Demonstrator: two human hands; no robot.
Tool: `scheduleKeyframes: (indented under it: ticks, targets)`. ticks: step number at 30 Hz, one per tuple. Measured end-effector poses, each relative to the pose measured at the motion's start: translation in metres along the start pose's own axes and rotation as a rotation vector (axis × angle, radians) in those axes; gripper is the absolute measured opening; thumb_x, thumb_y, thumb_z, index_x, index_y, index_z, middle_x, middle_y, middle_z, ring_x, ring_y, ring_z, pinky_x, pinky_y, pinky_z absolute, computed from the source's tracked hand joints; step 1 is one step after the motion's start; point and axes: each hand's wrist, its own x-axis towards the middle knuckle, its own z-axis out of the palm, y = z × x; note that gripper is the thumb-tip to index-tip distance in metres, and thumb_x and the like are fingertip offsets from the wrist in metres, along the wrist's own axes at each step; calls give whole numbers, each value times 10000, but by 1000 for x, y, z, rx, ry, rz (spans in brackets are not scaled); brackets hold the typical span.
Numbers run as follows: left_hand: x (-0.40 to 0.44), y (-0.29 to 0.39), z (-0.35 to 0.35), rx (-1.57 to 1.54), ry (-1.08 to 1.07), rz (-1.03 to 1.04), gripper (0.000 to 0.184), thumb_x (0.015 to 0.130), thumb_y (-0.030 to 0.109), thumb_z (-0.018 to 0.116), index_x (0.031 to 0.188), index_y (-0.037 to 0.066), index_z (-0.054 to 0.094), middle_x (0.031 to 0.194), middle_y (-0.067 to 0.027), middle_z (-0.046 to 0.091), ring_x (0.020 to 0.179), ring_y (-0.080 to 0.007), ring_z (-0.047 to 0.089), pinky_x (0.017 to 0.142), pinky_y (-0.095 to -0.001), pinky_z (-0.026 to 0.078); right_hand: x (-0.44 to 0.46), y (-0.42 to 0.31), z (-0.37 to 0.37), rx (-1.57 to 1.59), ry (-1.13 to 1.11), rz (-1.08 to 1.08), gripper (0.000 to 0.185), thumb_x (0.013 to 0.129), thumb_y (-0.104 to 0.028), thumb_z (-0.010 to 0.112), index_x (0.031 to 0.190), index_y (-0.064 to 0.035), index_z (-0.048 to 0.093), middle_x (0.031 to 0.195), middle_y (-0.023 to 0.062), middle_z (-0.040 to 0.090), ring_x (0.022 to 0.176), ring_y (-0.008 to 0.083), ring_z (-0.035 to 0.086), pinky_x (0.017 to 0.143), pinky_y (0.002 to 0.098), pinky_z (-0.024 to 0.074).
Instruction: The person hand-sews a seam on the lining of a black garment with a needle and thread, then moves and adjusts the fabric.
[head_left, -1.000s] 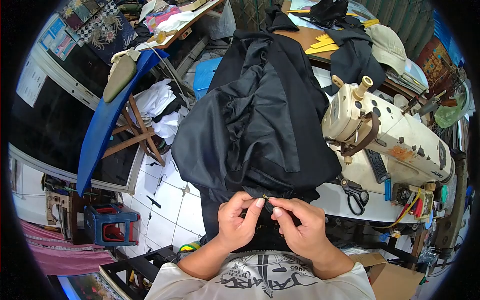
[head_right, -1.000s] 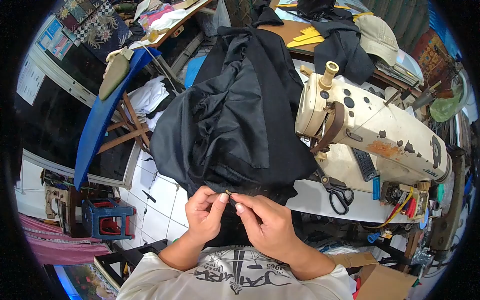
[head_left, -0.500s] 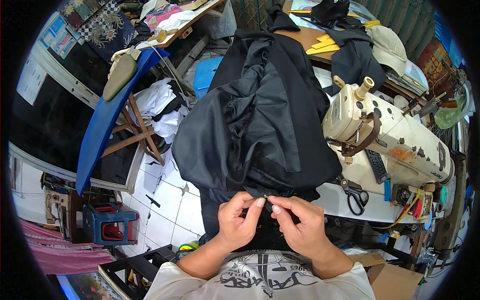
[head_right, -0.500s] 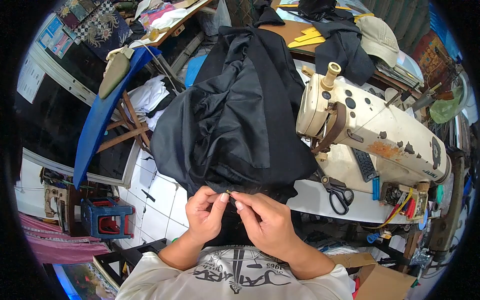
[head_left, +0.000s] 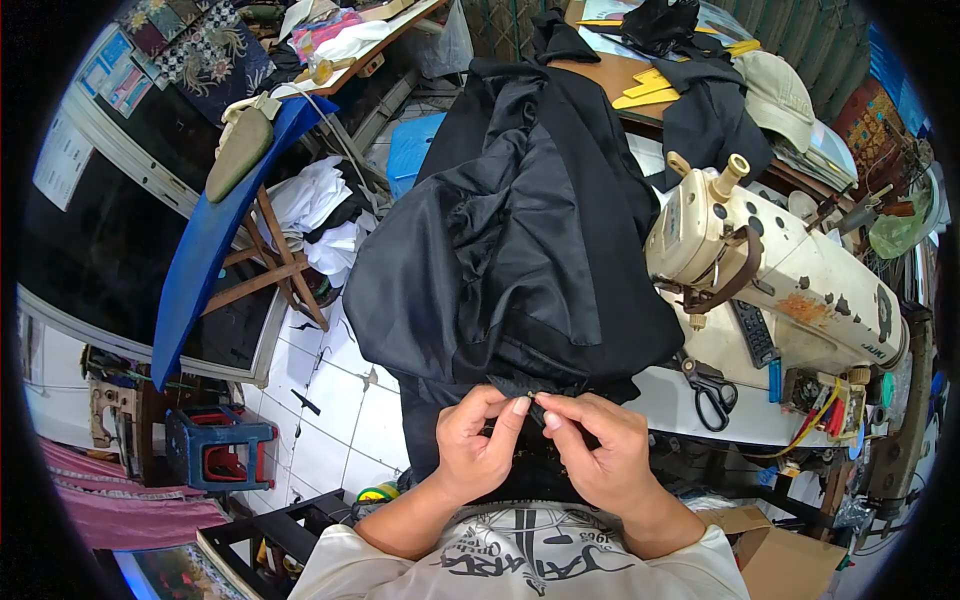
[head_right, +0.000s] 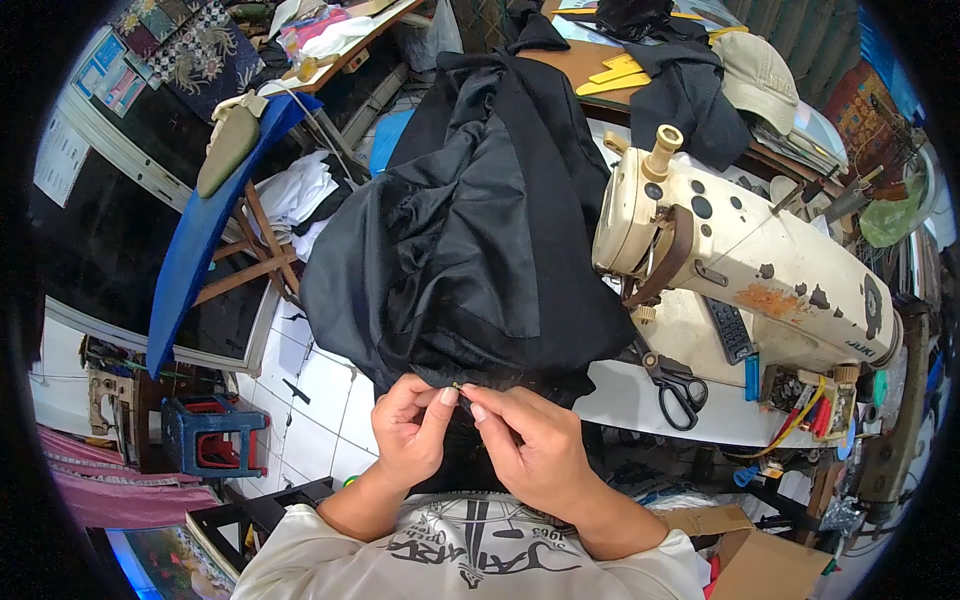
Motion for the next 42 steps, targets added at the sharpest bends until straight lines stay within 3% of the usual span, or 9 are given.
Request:
scheduleKeyframes:
  ticks: [23, 42]
  targets:
    - [-2, 0, 1, 34, 11, 24, 54, 918, -16, 656, 967, -39, 652, 793, -98, 721, 685, -85, 662, 603, -213, 473, -3, 4, 6, 15, 43, -14, 183, 882, 35, 656, 1055, 13, 709, 716, 95, 659, 569, 142, 631, 486, 246, 449]
    - [-6, 0, 3, -136, 32, -75, 62, 937, 13, 656, 944, -43, 630, 869, -88, 732, 801, -92, 675, 712, -218, 512, -5, 10, 7, 17, 67, -105, 208, 867, 49, 679, 1068, -1, 705, 705, 80, 655, 532, 113, 582, 464, 233, 423]
